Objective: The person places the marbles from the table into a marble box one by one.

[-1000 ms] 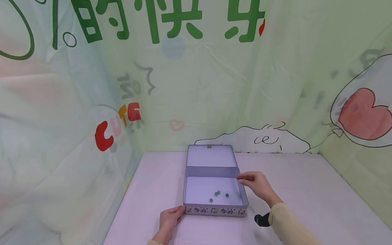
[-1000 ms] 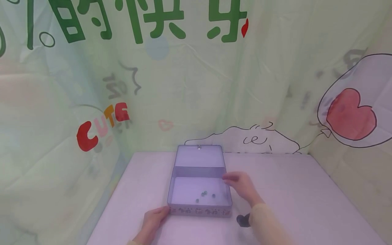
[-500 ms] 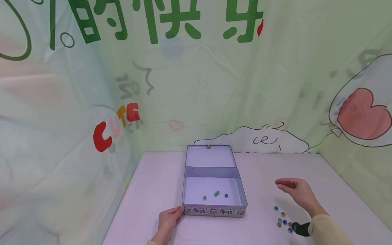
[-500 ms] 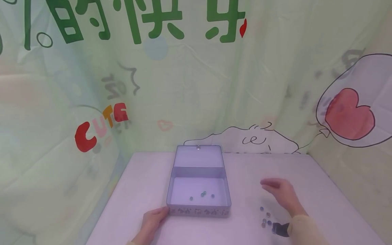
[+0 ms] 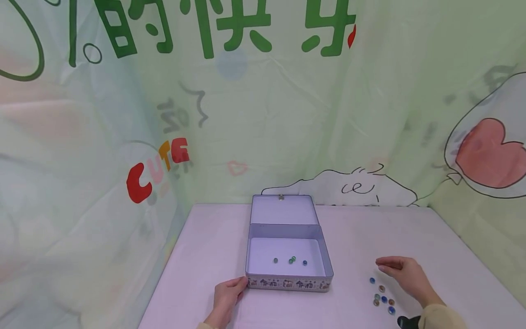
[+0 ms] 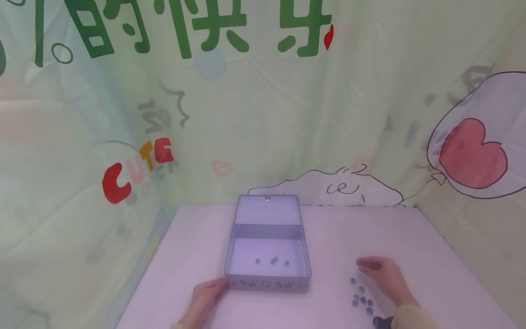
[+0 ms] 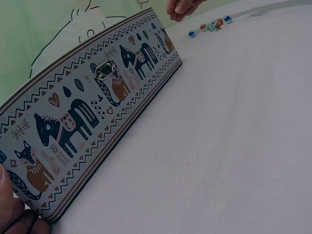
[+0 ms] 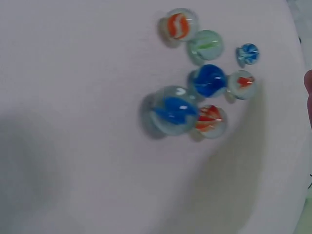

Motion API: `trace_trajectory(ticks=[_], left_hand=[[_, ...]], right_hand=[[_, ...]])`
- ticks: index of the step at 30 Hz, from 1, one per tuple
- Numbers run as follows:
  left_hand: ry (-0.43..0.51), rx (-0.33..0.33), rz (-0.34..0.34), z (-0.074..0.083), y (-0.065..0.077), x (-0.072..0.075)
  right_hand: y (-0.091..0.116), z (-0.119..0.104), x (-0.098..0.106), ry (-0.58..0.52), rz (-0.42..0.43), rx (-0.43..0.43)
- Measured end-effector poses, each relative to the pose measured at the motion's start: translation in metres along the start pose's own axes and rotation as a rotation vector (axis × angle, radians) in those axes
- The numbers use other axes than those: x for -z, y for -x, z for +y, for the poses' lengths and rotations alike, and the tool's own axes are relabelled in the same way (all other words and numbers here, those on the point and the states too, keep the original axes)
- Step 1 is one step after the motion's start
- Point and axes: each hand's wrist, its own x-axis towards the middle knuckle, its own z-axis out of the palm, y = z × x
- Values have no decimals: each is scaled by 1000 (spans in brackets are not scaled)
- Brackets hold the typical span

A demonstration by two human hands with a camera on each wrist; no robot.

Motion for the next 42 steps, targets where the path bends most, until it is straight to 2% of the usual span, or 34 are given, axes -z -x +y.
trace_trajectory(ticks=[5, 15, 28, 33, 39, 42], left_hand=[[-3, 1, 2, 0, -1, 0], [-3, 4, -3, 1, 1, 0], [-1, -7, 11, 3, 3, -1], [4, -19, 11, 4, 4, -1], [-2, -18, 13, 4, 6, -1], [-4, -22, 12, 5, 6, 0]], right_hand=[[-1, 8, -12, 9, -31, -44], [1, 1, -26, 138, -74, -38], [-4, -3, -33, 247, -96, -53], [-2, -4, -30, 231, -102, -48], [2, -12, -22, 143, -69, -21], [3, -19, -17, 98, -39, 19]])
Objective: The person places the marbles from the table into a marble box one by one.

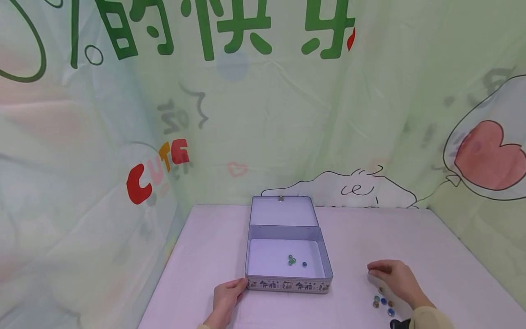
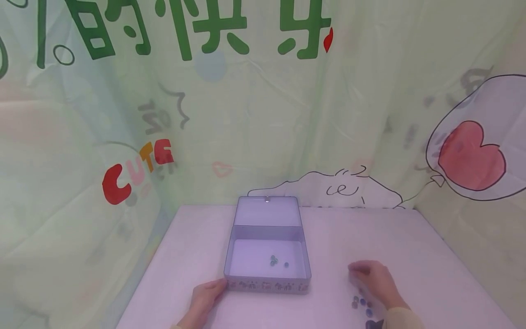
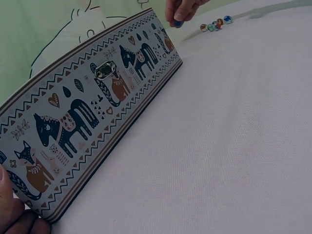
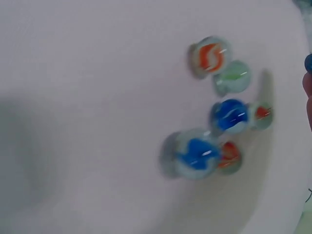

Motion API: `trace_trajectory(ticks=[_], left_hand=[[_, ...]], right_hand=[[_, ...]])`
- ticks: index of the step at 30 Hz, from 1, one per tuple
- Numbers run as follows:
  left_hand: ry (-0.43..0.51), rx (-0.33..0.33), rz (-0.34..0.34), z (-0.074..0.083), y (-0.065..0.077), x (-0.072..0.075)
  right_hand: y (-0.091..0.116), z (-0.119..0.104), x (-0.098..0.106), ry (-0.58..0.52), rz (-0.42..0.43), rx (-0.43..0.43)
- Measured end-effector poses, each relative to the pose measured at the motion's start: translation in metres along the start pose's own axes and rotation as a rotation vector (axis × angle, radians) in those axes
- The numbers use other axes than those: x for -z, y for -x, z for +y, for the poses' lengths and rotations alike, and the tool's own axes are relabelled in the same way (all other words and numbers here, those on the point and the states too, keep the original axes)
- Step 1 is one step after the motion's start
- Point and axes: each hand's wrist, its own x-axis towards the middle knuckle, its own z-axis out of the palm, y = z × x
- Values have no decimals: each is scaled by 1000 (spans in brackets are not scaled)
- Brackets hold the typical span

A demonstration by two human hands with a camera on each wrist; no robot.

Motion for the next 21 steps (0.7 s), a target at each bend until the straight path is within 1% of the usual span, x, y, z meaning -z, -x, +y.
trace_trajectory(ticks=[4, 7, 10, 16, 21], left_hand=[[-1, 2, -2, -1, -1, 0], [-2, 6, 0, -2, -1, 0], [-7, 6, 2, -2, -1, 0], [-4, 6, 2, -1, -1, 0], [4, -2, -9, -2, -2, 1]], right_hand=[[2, -12, 7, -47, 48, 64], [1, -21, 10, -72, 64, 83], [-2, -30, 10, -100, 60, 90], [-9, -49, 5, -152, 55, 113], [-16, -69, -7, -212, 30, 133]])
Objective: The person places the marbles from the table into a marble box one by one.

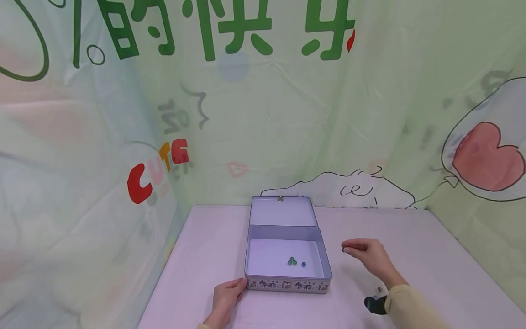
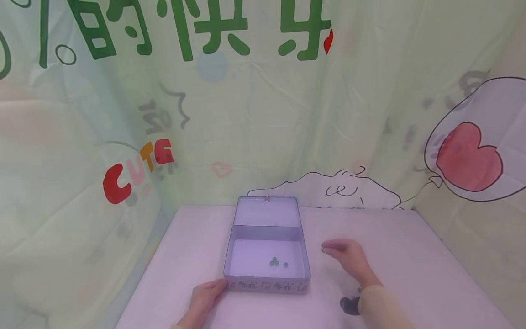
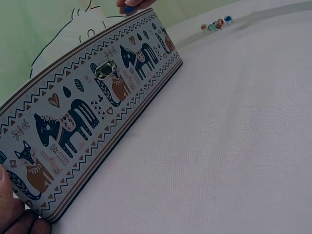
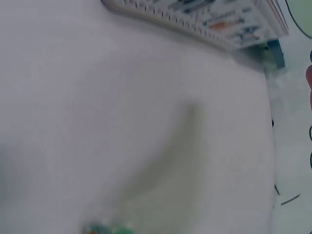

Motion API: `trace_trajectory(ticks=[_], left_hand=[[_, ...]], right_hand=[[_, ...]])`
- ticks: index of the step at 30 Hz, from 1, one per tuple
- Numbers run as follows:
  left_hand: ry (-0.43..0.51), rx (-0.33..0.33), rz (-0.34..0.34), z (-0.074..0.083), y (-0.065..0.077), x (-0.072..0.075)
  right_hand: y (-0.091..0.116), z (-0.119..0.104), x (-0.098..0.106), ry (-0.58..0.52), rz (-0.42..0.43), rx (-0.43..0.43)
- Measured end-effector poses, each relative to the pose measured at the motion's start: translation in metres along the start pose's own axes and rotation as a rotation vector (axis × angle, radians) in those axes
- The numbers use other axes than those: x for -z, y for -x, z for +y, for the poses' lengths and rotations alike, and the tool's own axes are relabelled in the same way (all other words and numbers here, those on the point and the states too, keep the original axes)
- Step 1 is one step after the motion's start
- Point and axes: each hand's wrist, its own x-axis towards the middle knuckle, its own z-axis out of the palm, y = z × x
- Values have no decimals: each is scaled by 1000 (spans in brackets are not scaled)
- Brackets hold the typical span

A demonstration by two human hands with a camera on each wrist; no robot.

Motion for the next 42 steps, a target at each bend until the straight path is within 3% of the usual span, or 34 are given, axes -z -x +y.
trace_trajectory(ticks=[6, 16, 25, 30, 42], left_hand=[[0, -4, 2, -3, -3, 0], [-8, -3, -7, 1, 2, 1], [5, -3, -5, 3, 6, 2], [13, 6, -4, 3, 5, 2], [27, -8, -22, 3, 4, 2]], right_hand=[[-8, -21, -28, -72, -29, 44], [-20, -56, -78, -108, -64, 47], [-25, -80, -114, -70, -102, 114], [-24, -86, -123, -71, -106, 125], [-19, -91, -118, -105, -99, 104]])
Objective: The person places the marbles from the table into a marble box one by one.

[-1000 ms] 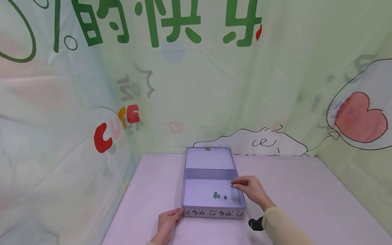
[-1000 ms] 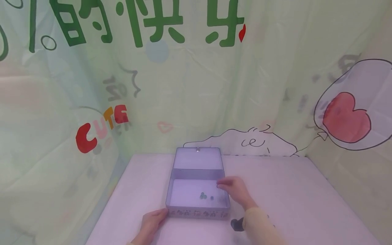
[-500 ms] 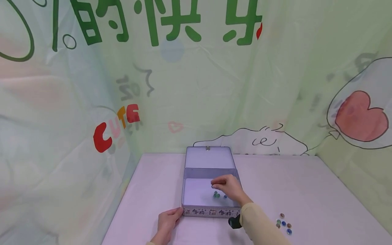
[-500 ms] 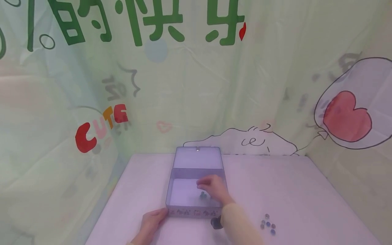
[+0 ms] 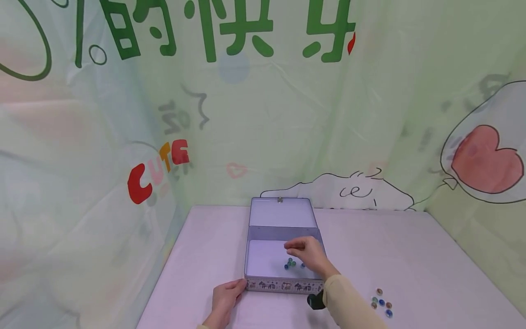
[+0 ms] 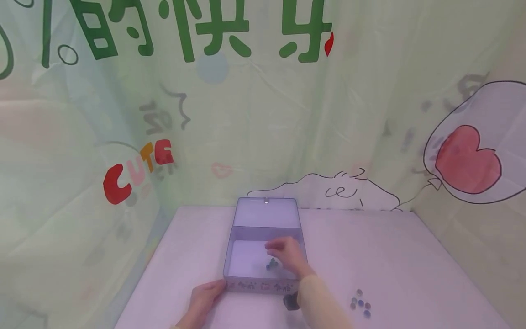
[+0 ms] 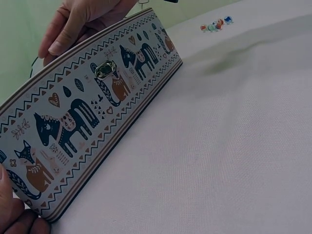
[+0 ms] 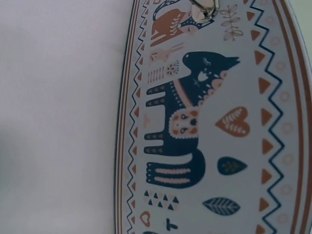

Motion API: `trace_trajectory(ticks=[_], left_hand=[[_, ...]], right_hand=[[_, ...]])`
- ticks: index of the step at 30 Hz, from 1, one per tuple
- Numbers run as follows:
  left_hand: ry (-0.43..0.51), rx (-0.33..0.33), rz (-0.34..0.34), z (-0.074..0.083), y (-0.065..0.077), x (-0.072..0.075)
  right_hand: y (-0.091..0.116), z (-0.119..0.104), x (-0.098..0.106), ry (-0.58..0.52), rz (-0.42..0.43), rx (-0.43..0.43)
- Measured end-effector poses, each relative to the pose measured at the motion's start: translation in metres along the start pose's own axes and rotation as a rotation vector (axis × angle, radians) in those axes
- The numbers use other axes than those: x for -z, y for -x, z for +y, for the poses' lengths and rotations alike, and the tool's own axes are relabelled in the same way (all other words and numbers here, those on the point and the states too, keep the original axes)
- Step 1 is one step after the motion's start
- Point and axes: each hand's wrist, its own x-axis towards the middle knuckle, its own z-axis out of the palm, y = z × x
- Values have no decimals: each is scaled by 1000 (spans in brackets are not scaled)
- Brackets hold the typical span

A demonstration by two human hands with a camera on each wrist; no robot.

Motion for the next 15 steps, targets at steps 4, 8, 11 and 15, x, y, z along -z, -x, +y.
trace_trajectory(ticks=[4, 8, 11, 15], left_hand=[[-9, -4, -5, 0, 1, 0], [-14, -11, -4, -1, 1, 1], [-5, -15, 3, -1, 0, 0], [1, -14, 10, -2, 0, 0]], right_hand=[[2, 0, 4, -2, 3, 7], [5, 1, 12, -24, 21, 0], [7, 8, 21, -38, 48, -25], [13, 25, 41, -27, 71, -50]])
